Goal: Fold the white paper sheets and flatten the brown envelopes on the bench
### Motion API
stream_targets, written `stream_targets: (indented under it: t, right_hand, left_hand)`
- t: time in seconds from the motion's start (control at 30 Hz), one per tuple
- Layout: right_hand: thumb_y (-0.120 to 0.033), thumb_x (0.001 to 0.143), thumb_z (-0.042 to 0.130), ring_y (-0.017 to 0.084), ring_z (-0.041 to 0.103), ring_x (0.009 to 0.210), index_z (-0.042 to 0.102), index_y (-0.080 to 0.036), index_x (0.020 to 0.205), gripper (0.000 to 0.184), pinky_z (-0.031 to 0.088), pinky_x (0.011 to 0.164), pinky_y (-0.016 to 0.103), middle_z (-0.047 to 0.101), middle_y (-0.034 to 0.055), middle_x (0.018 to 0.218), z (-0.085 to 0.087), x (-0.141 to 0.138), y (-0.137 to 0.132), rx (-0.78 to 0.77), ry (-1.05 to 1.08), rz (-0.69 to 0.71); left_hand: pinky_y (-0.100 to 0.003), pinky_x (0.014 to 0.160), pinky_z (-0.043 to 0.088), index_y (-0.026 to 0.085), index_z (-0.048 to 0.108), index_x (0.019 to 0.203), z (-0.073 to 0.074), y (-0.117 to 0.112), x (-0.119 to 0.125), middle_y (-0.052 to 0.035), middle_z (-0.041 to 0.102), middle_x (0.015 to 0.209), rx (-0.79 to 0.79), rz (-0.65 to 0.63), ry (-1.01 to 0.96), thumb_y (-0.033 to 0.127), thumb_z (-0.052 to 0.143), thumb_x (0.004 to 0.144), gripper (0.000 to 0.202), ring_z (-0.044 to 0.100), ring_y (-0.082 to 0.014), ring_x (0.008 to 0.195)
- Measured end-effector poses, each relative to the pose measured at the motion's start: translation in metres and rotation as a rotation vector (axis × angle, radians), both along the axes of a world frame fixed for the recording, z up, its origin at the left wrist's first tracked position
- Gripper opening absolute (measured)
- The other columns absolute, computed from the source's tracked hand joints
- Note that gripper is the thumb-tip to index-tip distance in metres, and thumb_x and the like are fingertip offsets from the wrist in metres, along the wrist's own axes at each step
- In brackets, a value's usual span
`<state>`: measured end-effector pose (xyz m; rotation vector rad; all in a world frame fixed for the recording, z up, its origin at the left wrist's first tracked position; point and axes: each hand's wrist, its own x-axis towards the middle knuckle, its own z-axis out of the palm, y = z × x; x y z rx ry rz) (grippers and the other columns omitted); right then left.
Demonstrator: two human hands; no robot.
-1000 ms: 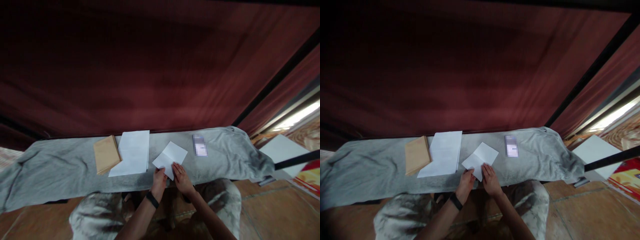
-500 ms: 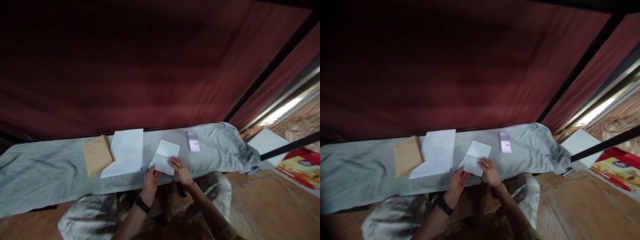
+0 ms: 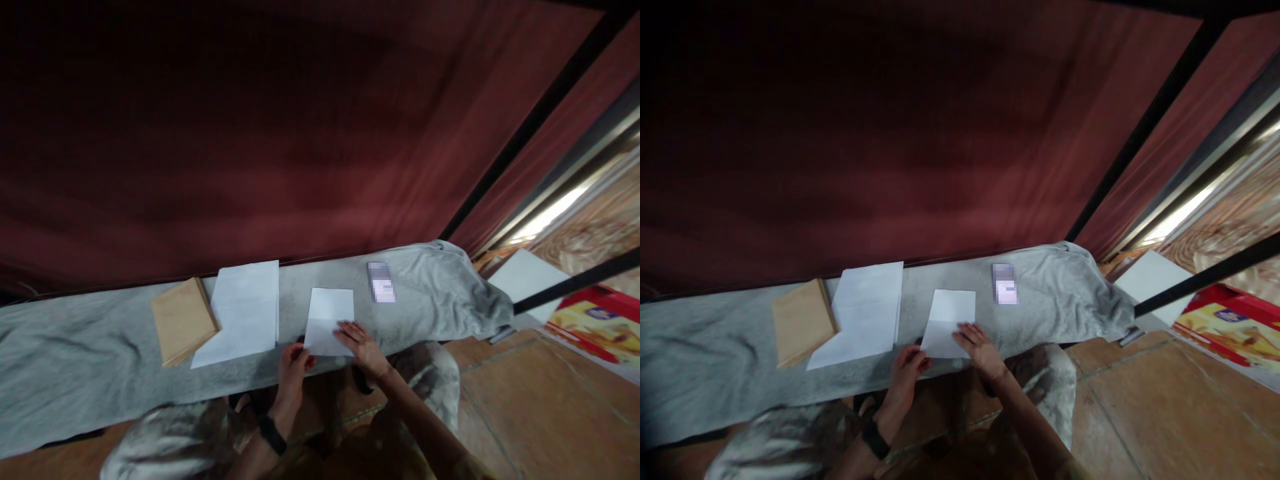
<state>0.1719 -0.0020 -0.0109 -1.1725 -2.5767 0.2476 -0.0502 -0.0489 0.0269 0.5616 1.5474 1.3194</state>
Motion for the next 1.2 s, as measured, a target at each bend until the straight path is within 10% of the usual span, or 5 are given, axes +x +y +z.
stream_targets:
  t: [0.27,0.43,0.73,0.97,1.2]
  right_hand:
    - [-0.020,0.084,0.066,0.022,0.036,0.147,0.049,-0.026,0.148,0.066,0.028,0.122,0.043,0.043,0.0077,0.157,0.006,0.000,0.016,-0.082,0.006,0.106]
    - [-0.028,0.082,0.071,0.026,0.034,0.147,0.046,-0.021,0.149,0.072,0.028,0.121,0.048,0.041,0.0135,0.158,0.012,0.002,0.015,-0.098,0.017,0.141]
    - [-0.039,0.086,0.067,0.028,0.034,0.147,0.044,-0.022,0.151,0.071,0.029,0.121,0.049,0.041,0.0134,0.158,0.013,0.000,0.013,-0.100,0.031,0.142]
    - [-0.038,0.087,0.066,0.027,0.034,0.147,0.043,-0.022,0.152,0.071,0.028,0.121,0.050,0.040,0.0133,0.159,0.014,0.000,0.013,-0.127,0.045,0.138]
    - [-0.045,0.088,0.066,0.030,0.037,0.145,0.040,-0.021,0.154,0.074,0.027,0.121,0.052,0.042,0.0151,0.157,0.014,-0.001,0.015,-0.166,0.045,0.144]
  left_hand:
    - [-0.049,0.108,0.044,0.024,0.065,0.092,0.000,0.008,-0.020,-0.0073,0.068,0.103,0.100,-0.046,0.417,0.023,0.067,0.071,0.022,0.062,-0.0296,0.111]
    - [-0.047,0.123,0.025,0.024,0.060,0.130,-0.001,0.049,0.013,-0.0087,0.047,0.154,0.312,-0.585,0.910,0.032,0.054,0.092,0.040,0.031,-0.0273,0.149]
    - [-0.051,0.125,0.012,0.029,0.047,0.147,-0.013,0.124,0.020,-0.0043,0.038,0.161,0.279,-0.787,1.228,0.036,0.041,0.099,0.049,0.022,-0.0264,0.153]
    - [-0.051,0.126,0.006,0.022,0.041,0.152,-0.015,0.130,0.015,-0.0075,0.034,0.163,0.251,-0.742,1.308,0.034,0.037,0.100,0.053,0.019,-0.0259,0.154]
    - [-0.046,0.126,0.009,0.029,0.049,0.146,-0.009,0.133,0.038,-0.0014,0.040,0.160,0.440,-0.973,1.185,0.033,0.039,0.100,0.048,0.026,-0.0217,0.152]
